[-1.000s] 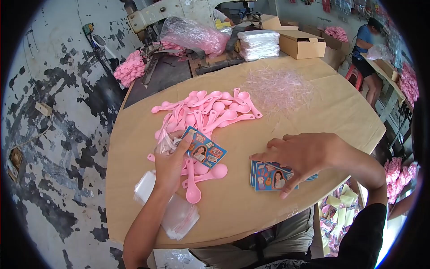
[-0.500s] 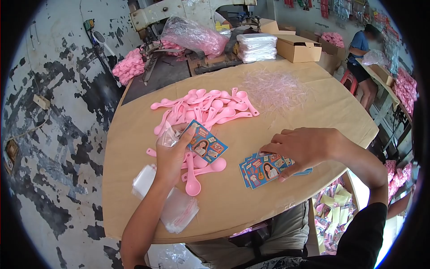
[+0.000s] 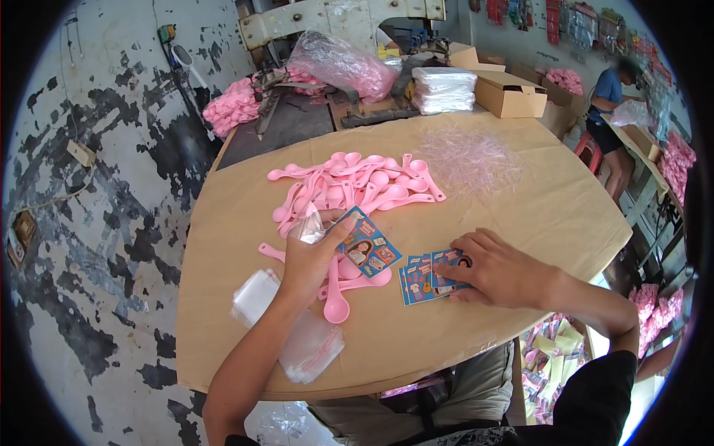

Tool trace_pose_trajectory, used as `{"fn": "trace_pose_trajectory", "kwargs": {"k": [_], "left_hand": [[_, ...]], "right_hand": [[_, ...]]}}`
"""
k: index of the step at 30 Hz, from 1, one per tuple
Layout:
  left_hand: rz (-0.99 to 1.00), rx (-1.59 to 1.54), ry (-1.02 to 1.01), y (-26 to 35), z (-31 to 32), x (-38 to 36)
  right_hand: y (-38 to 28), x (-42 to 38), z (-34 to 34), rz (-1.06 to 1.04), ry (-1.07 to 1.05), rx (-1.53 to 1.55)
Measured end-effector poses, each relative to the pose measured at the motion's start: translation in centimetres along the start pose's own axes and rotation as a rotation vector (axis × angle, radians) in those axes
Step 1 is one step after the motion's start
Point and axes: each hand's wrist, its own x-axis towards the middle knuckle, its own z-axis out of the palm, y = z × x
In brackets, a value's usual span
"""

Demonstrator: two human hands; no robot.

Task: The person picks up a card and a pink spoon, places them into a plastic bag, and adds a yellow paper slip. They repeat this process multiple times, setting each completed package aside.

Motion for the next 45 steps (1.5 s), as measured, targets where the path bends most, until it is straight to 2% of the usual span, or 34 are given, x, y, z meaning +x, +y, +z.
{"fn": "trace_pose_trajectory", "kwargs": {"k": [5, 8, 11, 14, 17, 20, 29, 35, 45], "left_hand": [[-0.004, -0.03, 0.014, -0.1, 0.0, 0.1], [0.004, -0.044, 0.007, -0.1, 0.1, 0.2], [0.015, -0.058, 0.012, 0.0, 0.1, 0.1], [0.02, -0.07, 0.015, 0.0, 0.1, 0.1], [0.032, -0.056, 0.016, -0.2, 0.0, 0.2], [0.035, -0.051, 0.01, -0.1, 0.0, 0.2], [0.02, -0.076, 0.006, -0.1, 0.1, 0.1], [0.017, -0.045, 0.02, -0.5, -0.2, 0.3], [0.037, -0.005, 0.055, -0.7, 0.0, 0.3]], "right_hand": [[-0.9, 0.3, 1.8, 0.075, 0.074, 0.147], [-1.4, 0.3, 1.8, 0.085, 0.139, 0.085], [-1.2, 0.3, 2.0, 0.094, 0.159, 0.154], [-0.9, 0.2, 1.9, 0.097, 0.197, 0.322], [-0.8, 0.0, 2.5, 0.133, 0.295, 0.364], [-0.5, -0.5, 1.9, 0.17, 0.295, 0.464], [0.4, -3.8, -0.1, 0.185, 0.425, 0.388], [0.9, -5.6, 1.7, 0.205, 0.223, 0.303], [1.3, -5.9, 1.4, 0.195, 0.221, 0.325]]}}
